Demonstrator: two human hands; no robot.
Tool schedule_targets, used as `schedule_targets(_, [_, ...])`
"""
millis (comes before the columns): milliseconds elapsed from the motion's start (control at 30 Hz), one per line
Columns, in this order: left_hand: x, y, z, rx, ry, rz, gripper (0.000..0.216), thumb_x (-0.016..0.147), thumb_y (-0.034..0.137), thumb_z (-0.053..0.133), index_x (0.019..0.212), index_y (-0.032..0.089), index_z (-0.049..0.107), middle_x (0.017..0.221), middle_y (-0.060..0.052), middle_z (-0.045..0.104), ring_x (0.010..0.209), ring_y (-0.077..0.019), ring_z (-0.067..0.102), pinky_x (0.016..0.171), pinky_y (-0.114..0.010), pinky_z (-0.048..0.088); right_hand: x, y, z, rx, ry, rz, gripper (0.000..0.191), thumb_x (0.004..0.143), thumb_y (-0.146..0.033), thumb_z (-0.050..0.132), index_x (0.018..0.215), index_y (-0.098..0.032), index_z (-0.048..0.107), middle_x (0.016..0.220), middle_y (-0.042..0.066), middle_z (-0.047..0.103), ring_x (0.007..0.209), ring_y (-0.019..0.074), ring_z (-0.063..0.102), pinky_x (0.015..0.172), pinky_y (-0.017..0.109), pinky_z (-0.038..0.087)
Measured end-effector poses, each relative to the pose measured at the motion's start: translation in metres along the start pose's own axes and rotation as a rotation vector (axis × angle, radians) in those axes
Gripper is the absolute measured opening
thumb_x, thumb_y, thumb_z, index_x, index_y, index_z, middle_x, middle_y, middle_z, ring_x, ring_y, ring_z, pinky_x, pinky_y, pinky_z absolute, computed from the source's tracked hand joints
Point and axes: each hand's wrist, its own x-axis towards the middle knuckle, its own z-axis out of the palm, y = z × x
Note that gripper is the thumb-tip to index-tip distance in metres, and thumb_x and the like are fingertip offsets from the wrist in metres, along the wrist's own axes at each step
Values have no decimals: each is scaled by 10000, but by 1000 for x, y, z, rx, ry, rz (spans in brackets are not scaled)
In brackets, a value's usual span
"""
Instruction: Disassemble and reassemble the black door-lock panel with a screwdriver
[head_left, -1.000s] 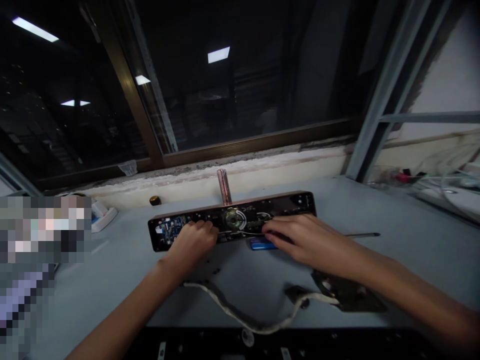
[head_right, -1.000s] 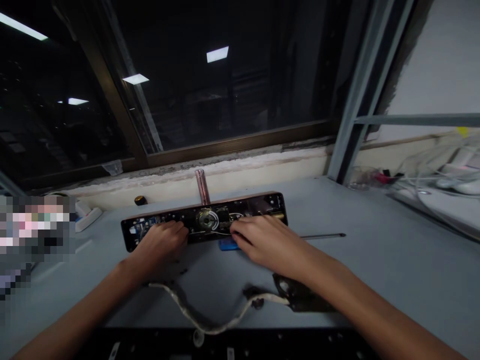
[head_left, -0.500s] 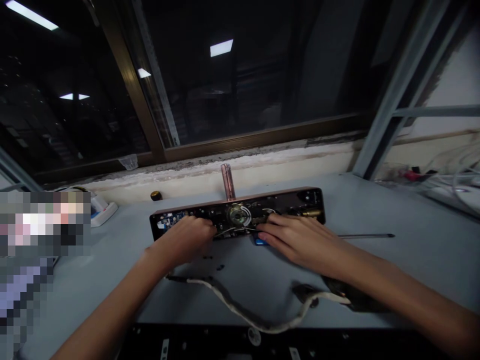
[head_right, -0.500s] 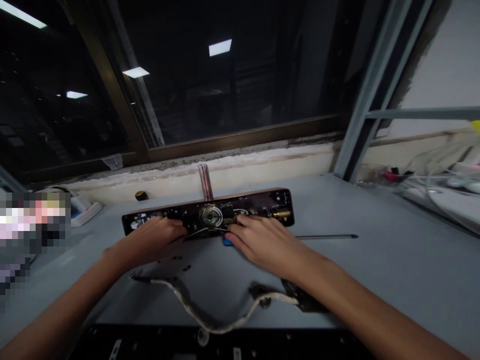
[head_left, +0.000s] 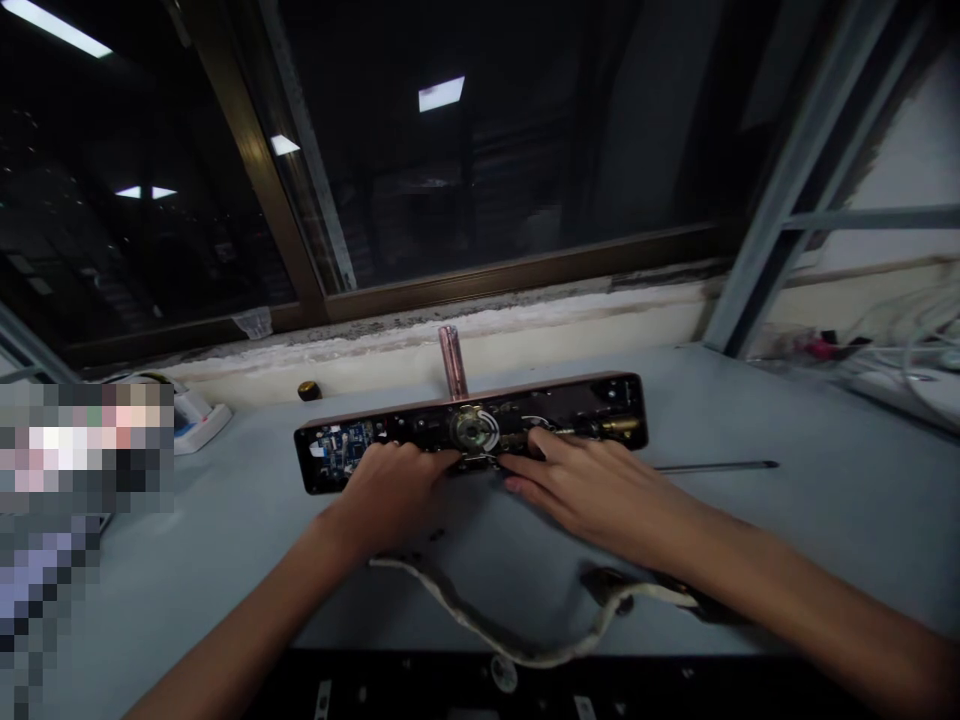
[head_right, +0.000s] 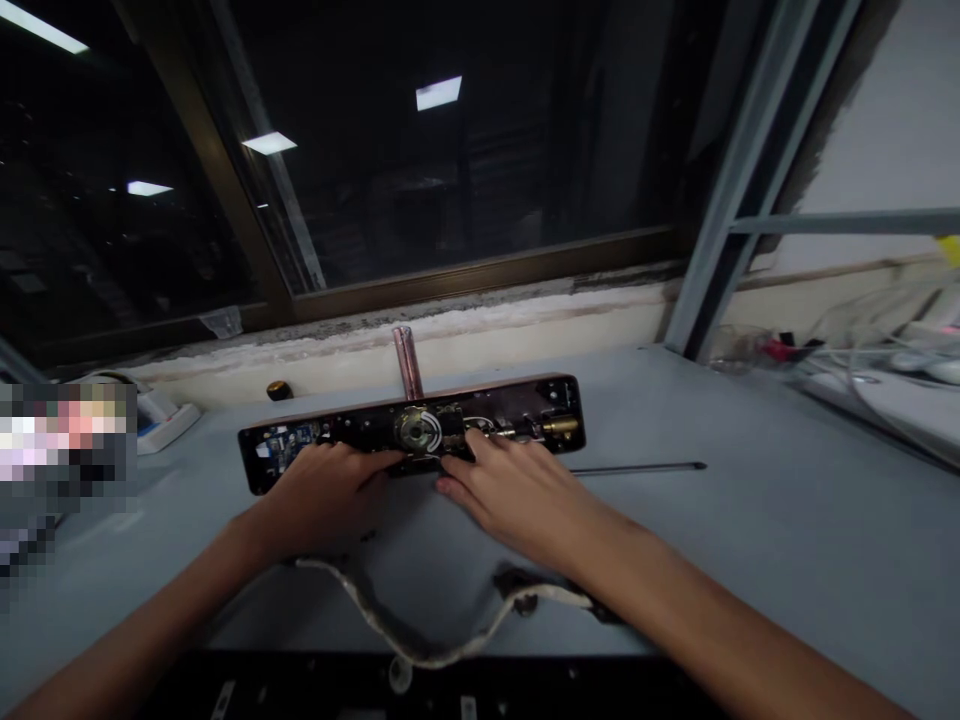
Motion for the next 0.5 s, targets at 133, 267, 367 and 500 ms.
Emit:
schedule_targets(133, [5, 11, 0, -317, -45, -131, 323, 811, 163, 401, 1094, 195, 552, 866, -63, 684, 833, -216, 634, 780, -344, 456, 1, -1, 0, 58, -30, 49, 369, 902, -379, 299, 1061, -268, 612, 906, 66, 593, 669, 223, 644, 554, 365, 480])
schedule_targets(267, [8, 16, 1, -470, -62, -237, 290, 800, 155, 395, 1047, 160, 547, 797, -57, 682, 778, -207, 637, 758, -323, 458, 2, 3, 1, 167, -47, 72, 339, 895, -344, 322, 1062, -267, 607, 956, 65, 596, 764, 238, 640, 621, 381, 485])
schedule_targets(367, [9, 16, 4, -456, -43, -292, 281, 790, 137, 402, 1021, 157, 561, 822, -68, 682, 798, -214, 633, 777, -333, 449, 3, 5, 1, 226, -73, 74, 337, 892, -325, 325, 1061, -264, 610, 947, 64, 597, 786, 241, 632, 641, 384, 478])
schedule_targets(500, [11, 15, 6, -507, 1, -310, 253, 812, 136, 391, 955, 173, 596, 891, -52, 688, 875, -194, 623, 896, -345, 387, 5, 6, 1, 297, -102, 100, 337, 890, -296, 321, 1044, -261, 619, 933, 60, 598, 815, 238, 621, 673, 382, 463])
